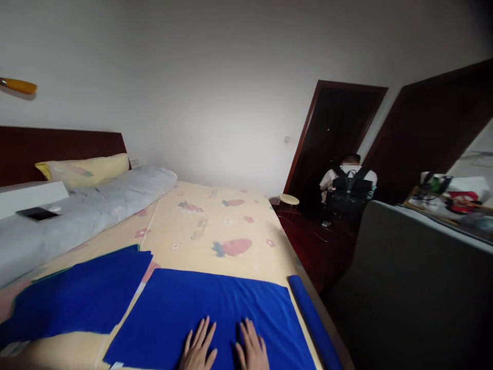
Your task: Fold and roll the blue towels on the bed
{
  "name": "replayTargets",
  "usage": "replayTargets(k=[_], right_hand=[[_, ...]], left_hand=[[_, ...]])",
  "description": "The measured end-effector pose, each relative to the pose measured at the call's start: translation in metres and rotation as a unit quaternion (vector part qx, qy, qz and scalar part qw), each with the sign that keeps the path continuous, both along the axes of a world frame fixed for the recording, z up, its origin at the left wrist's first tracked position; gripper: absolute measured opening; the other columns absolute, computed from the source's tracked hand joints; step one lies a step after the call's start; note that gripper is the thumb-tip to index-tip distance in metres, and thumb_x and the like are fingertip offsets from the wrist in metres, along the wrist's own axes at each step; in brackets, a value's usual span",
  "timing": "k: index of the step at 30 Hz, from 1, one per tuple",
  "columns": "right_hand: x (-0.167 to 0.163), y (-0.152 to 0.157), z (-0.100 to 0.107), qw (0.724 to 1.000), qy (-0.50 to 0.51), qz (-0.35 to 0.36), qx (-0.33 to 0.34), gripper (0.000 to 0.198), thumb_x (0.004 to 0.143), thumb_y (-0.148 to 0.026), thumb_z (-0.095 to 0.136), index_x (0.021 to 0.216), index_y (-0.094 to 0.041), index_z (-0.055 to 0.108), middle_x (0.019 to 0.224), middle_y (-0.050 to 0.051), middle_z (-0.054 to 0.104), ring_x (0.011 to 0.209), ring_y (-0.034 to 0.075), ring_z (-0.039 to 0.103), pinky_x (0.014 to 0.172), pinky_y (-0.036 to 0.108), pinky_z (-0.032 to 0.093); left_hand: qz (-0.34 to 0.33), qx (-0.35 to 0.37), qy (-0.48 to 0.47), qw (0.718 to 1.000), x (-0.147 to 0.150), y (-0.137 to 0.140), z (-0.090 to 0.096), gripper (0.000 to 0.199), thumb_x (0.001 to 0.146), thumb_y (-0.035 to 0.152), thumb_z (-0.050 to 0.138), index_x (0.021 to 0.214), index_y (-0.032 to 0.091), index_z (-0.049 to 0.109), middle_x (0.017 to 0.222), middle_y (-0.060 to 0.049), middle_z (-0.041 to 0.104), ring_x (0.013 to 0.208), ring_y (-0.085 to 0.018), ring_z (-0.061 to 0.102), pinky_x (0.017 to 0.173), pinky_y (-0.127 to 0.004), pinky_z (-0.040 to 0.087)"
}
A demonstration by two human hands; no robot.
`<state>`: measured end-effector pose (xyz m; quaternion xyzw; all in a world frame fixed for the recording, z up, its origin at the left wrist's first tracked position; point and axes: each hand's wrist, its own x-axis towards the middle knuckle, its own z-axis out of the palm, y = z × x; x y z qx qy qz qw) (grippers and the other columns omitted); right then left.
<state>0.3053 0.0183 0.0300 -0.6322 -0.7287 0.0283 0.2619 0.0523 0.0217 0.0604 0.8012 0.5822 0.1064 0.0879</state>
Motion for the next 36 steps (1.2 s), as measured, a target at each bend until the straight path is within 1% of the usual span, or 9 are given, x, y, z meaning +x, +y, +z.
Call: replayTargets(k=[4, 8, 12, 16, 19, 22, 29, 32, 36], right_hand=[[0.070, 0.000, 0.001, 0.990, -0.009, -0.142, 0.023, 0.055, 0.090, -0.062, 0.030, 0.136, -0.039, 0.047, 0.144, 0.002, 0.048, 0.133, 0.029, 0.042, 0.100, 0.054, 0.045], [0.111, 0.003, -0.013, 0.987, -0.019, -0.162, 0.002, 0.060, 0.086, -0.066, 0.034, 0.134, -0.034, 0.052, 0.142, 0.005, 0.051, 0.131, 0.031, 0.046, 0.100, 0.053, 0.046], [0.061, 0.039, 0.002, 0.997, -0.003, -0.083, -0.003, 0.061, 0.089, -0.061, 0.038, 0.141, -0.030, 0.043, 0.148, 0.007, 0.040, 0.135, 0.031, 0.039, 0.106, 0.054, 0.041], [-0.036, 0.093, 0.026, 0.996, 0.027, 0.087, 0.000, 0.051, 0.094, -0.045, 0.037, 0.144, -0.039, 0.032, 0.148, -0.001, 0.037, 0.136, 0.025, 0.038, 0.109, 0.049, 0.039], [-0.064, 0.128, 0.027, 0.993, 0.032, 0.111, -0.002, 0.050, 0.093, -0.040, 0.040, 0.143, -0.040, 0.032, 0.148, -0.001, 0.037, 0.136, 0.025, 0.038, 0.110, 0.048, 0.038], [-0.015, 0.149, 0.017, 0.996, -0.008, 0.071, -0.047, 0.047, 0.092, -0.044, 0.043, 0.139, -0.040, 0.040, 0.146, -0.001, 0.041, 0.134, 0.026, 0.040, 0.109, 0.049, 0.040], [0.184, 0.141, -0.005, 0.988, -0.090, -0.070, -0.106, 0.061, 0.092, -0.057, 0.027, 0.145, -0.028, 0.034, 0.153, 0.002, 0.031, 0.142, 0.023, 0.025, 0.112, 0.045, 0.034], [0.201, 0.137, -0.006, 0.987, -0.104, -0.067, -0.102, 0.063, 0.091, -0.058, 0.028, 0.145, -0.027, 0.034, 0.153, 0.001, 0.033, 0.142, 0.022, 0.027, 0.113, 0.044, 0.033], [0.147, 0.143, 0.004, 0.982, -0.126, -0.137, -0.030, 0.062, 0.089, -0.043, 0.034, 0.143, -0.012, 0.039, 0.152, 0.011, 0.032, 0.142, 0.030, 0.026, 0.116, 0.054, 0.025]], left_hand=[[0.214, 0.026, 0.058, 0.975, -0.053, 0.010, 0.011, 0.058, 0.093, 0.043, 0.026, 0.148, 0.031, 0.010, 0.159, 0.000, 0.016, 0.147, -0.023, 0.016, 0.116, -0.052, 0.020], [0.269, -0.041, 0.092, 0.958, -0.108, 0.013, 0.012, 0.061, 0.092, 0.049, 0.029, 0.148, 0.029, 0.018, 0.159, -0.003, 0.020, 0.146, -0.022, 0.019, 0.116, -0.048, 0.024], [0.253, -0.004, 0.078, 0.964, -0.082, 0.038, 0.023, 0.058, 0.094, 0.043, 0.025, 0.148, 0.027, 0.017, 0.158, -0.002, 0.022, 0.146, -0.021, 0.020, 0.114, -0.047, 0.027], [0.097, 0.029, 0.012, 0.995, -0.002, 0.090, 0.033, 0.054, 0.094, 0.027, 0.022, 0.148, 0.030, 0.015, 0.157, 0.001, 0.024, 0.145, -0.018, 0.023, 0.117, -0.045, 0.024], [0.016, 0.009, 0.009, 1.000, 0.024, 0.129, 0.027, 0.055, 0.093, 0.026, 0.024, 0.148, 0.030, 0.016, 0.156, 0.000, 0.025, 0.145, -0.019, 0.025, 0.117, -0.047, 0.026], [0.070, -0.022, 0.046, 0.996, -0.013, 0.155, 0.013, 0.054, 0.094, 0.039, 0.023, 0.148, 0.031, 0.020, 0.158, 0.001, 0.021, 0.146, -0.020, 0.022, 0.117, -0.049, 0.024], [0.268, -0.019, 0.157, 0.950, -0.181, 0.169, -0.006, 0.066, 0.090, 0.051, 0.024, 0.150, 0.023, 0.020, 0.160, -0.003, 0.016, 0.148, -0.020, 0.015, 0.119, -0.049, 0.010], [0.278, -0.018, 0.163, 0.947, -0.190, 0.167, 0.000, 0.067, 0.090, 0.049, 0.025, 0.149, 0.020, 0.022, 0.160, -0.004, 0.019, 0.147, -0.019, 0.018, 0.118, -0.048, 0.010], [0.265, 0.120, 0.132, 0.948, -0.132, 0.167, 0.009, 0.057, 0.094, 0.033, 0.018, 0.149, 0.018, 0.026, 0.158, -0.007, 0.024, 0.148, -0.022, 0.015, 0.118, -0.053, 0.009]])
